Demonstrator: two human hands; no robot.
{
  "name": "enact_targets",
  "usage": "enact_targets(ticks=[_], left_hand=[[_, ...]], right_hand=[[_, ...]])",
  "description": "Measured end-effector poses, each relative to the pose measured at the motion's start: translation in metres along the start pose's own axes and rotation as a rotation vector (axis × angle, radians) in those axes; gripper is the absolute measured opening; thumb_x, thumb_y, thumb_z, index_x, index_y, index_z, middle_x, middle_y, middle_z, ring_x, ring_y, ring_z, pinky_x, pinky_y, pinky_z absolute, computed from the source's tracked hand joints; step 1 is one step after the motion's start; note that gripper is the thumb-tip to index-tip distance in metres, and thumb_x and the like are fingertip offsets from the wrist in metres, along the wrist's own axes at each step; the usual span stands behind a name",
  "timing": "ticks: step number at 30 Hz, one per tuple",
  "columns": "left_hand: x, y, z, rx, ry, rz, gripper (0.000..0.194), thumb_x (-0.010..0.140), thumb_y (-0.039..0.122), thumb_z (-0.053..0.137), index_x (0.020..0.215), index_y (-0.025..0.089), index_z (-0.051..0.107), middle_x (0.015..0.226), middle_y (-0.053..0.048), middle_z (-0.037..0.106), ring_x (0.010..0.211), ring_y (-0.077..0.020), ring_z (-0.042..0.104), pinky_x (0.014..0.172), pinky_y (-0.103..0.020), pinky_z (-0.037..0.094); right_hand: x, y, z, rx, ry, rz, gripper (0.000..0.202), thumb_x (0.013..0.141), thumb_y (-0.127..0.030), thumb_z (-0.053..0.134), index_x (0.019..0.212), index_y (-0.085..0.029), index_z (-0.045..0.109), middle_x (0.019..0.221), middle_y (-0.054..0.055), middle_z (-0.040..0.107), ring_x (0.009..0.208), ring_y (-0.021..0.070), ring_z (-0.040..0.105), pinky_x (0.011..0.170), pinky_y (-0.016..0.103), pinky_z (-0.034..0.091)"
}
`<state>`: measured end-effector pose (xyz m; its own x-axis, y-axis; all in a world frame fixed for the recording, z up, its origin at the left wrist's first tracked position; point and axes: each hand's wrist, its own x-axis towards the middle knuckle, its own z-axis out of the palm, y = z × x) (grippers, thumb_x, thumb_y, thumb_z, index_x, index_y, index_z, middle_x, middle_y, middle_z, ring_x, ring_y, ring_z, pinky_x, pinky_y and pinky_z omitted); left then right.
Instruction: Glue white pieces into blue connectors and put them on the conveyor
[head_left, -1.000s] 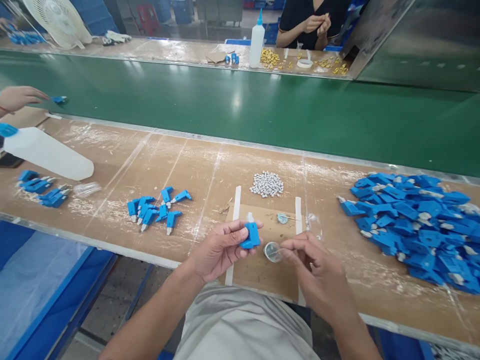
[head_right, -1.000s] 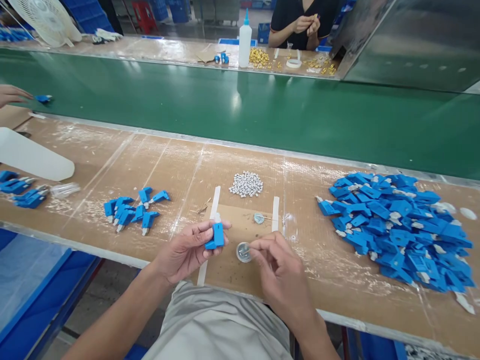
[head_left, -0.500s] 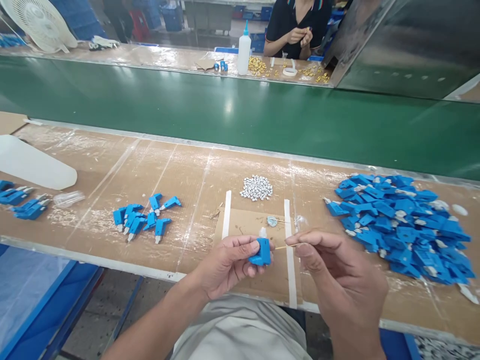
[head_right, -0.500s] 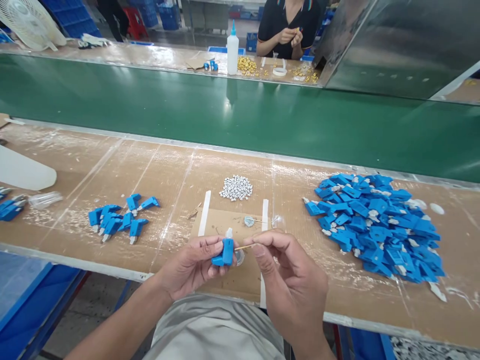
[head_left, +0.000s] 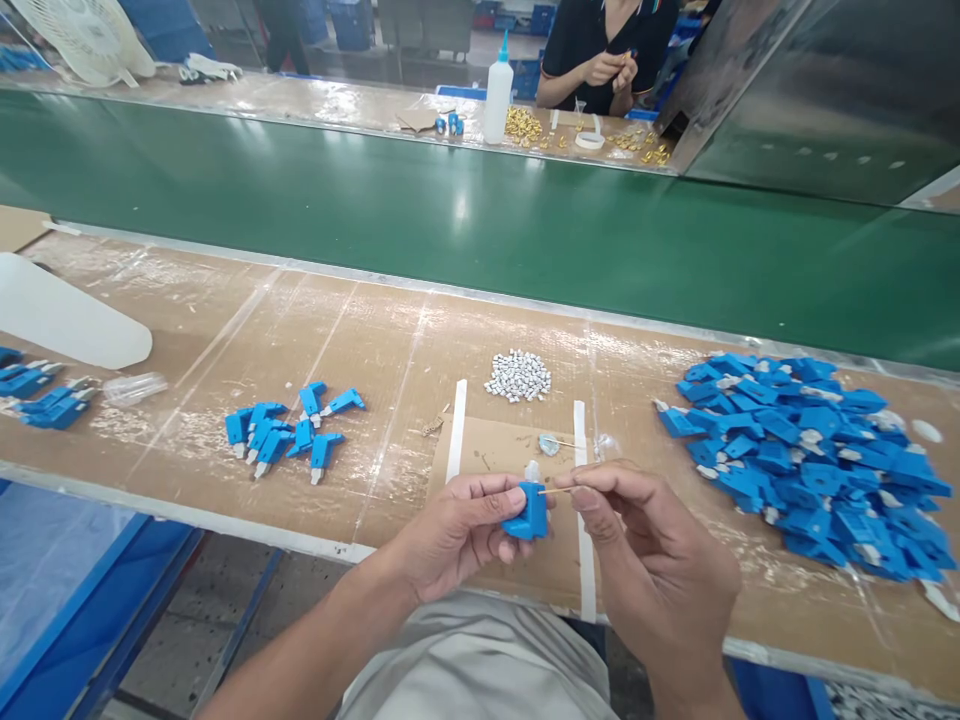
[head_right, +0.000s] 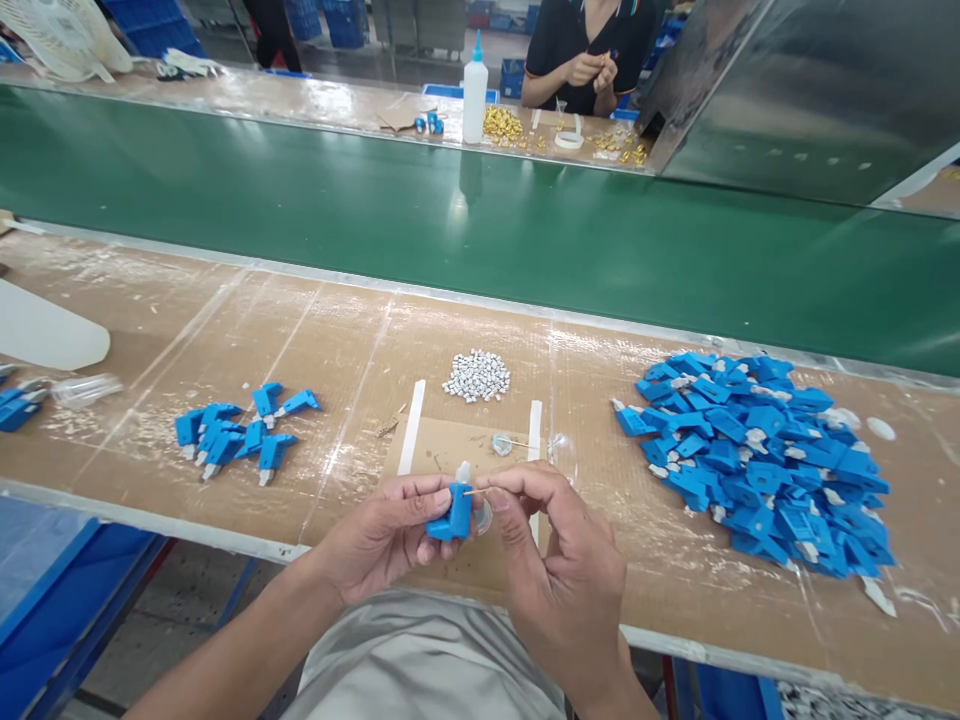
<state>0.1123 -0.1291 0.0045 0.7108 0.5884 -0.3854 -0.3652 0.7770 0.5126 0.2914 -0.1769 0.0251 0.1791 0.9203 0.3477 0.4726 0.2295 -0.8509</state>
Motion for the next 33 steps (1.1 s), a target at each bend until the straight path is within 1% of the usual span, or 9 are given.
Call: enact_targets(ticks=[5, 9, 15, 19, 22, 25, 29, 31, 33], left_hand=[[0.001, -0.001, -0.002, 0.013, 0.003, -0.011, 0.026, 0.091, 0.03, 0.069, 0.102, 0.007, 0.075, 0.085, -0.009, 0.067, 0.061, -0.0045, 0.062, 0.055, -0.009, 0.048], [0.0, 0.0, -0.002, 0.029, 0.017, -0.011, 0.028, 0.089, 0.031, 0.072, 0.103, 0.007, 0.076, 0.085, -0.008, 0.067, 0.06, -0.0035, 0.06, 0.055, -0.009, 0.047], [0.0, 0.003, 0.003, 0.035, 0.045, 0.017, 0.023, 0.085, 0.031, 0.076, 0.091, 0.009, 0.076, 0.078, -0.004, 0.064, 0.056, -0.0025, 0.055, 0.053, -0.009, 0.046], [-0.003, 0.007, 0.001, 0.056, 0.071, 0.034, 0.025, 0.084, 0.032, 0.076, 0.091, 0.009, 0.075, 0.076, -0.004, 0.063, 0.056, -0.0033, 0.055, 0.052, -0.01, 0.044], [-0.006, 0.015, -0.004, 0.098, 0.148, 0.107, 0.026, 0.084, 0.033, 0.077, 0.092, 0.009, 0.075, 0.076, -0.004, 0.064, 0.057, -0.0041, 0.056, 0.051, -0.01, 0.043], [-0.009, 0.025, -0.011, 0.131, 0.205, 0.193, 0.027, 0.083, 0.033, 0.077, 0.095, 0.009, 0.076, 0.078, -0.005, 0.064, 0.057, -0.0035, 0.055, 0.05, -0.01, 0.042], [-0.007, 0.028, -0.018, 0.141, 0.216, 0.197, 0.026, 0.083, 0.033, 0.077, 0.091, 0.009, 0.075, 0.078, -0.005, 0.063, 0.054, -0.0026, 0.051, 0.05, -0.01, 0.04], [-0.005, 0.026, -0.021, 0.129, 0.215, 0.185, 0.026, 0.083, 0.034, 0.077, 0.087, 0.009, 0.074, 0.076, -0.004, 0.062, 0.055, -0.0028, 0.051, 0.051, -0.011, 0.041], [-0.003, 0.025, -0.024, 0.122, 0.214, 0.171, 0.028, 0.083, 0.036, 0.076, 0.09, 0.009, 0.074, 0.076, -0.004, 0.06, 0.057, -0.0044, 0.052, 0.051, -0.012, 0.041]], right_hand=[[0.001, -0.001, 0.002, 0.002, -0.007, -0.178, 0.017, 0.097, -0.008, 0.061, 0.107, -0.021, 0.065, 0.098, 0.004, 0.072, 0.091, 0.0206, 0.067, 0.08, 0.035, 0.053], [0.002, -0.002, 0.002, 0.015, -0.047, -0.176, 0.017, 0.097, -0.007, 0.058, 0.105, -0.02, 0.064, 0.097, 0.005, 0.071, 0.09, 0.0209, 0.067, 0.078, 0.035, 0.052], [0.0, -0.001, 0.006, -0.03, -0.046, -0.208, 0.021, 0.096, -0.005, 0.058, 0.107, -0.021, 0.064, 0.096, 0.004, 0.071, 0.087, 0.0202, 0.066, 0.076, 0.034, 0.051], [0.001, -0.001, 0.001, 0.083, -0.029, -0.072, 0.016, 0.098, -0.011, 0.06, 0.106, -0.023, 0.066, 0.097, 0.004, 0.069, 0.084, 0.0206, 0.066, 0.073, 0.034, 0.051], [0.003, 0.004, -0.006, 0.118, -0.038, 0.061, 0.01, 0.1, -0.018, 0.059, 0.103, -0.024, 0.067, 0.103, 0.005, 0.065, 0.094, 0.0233, 0.064, 0.073, 0.034, 0.05], [-0.002, 0.016, -0.007, 0.0, -0.164, 0.057, 0.012, 0.101, -0.023, 0.057, 0.1, -0.024, 0.068, 0.104, 0.006, 0.061, 0.097, 0.0232, 0.06, 0.072, 0.033, 0.048], [-0.011, 0.028, -0.003, -0.083, -0.328, 0.086, 0.014, 0.103, -0.027, 0.055, 0.106, -0.025, 0.069, 0.103, 0.005, 0.06, 0.085, 0.0204, 0.06, 0.066, 0.031, 0.047], [-0.003, 0.033, -0.005, -0.113, -0.308, 0.104, 0.016, 0.102, -0.029, 0.056, 0.113, -0.026, 0.068, 0.105, 0.005, 0.061, 0.08, 0.0191, 0.06, 0.065, 0.031, 0.048], [0.015, 0.041, -0.008, -0.181, -0.217, 0.102, 0.017, 0.102, -0.031, 0.057, 0.115, -0.026, 0.067, 0.102, 0.004, 0.064, 0.075, 0.0181, 0.06, 0.066, 0.03, 0.049]])
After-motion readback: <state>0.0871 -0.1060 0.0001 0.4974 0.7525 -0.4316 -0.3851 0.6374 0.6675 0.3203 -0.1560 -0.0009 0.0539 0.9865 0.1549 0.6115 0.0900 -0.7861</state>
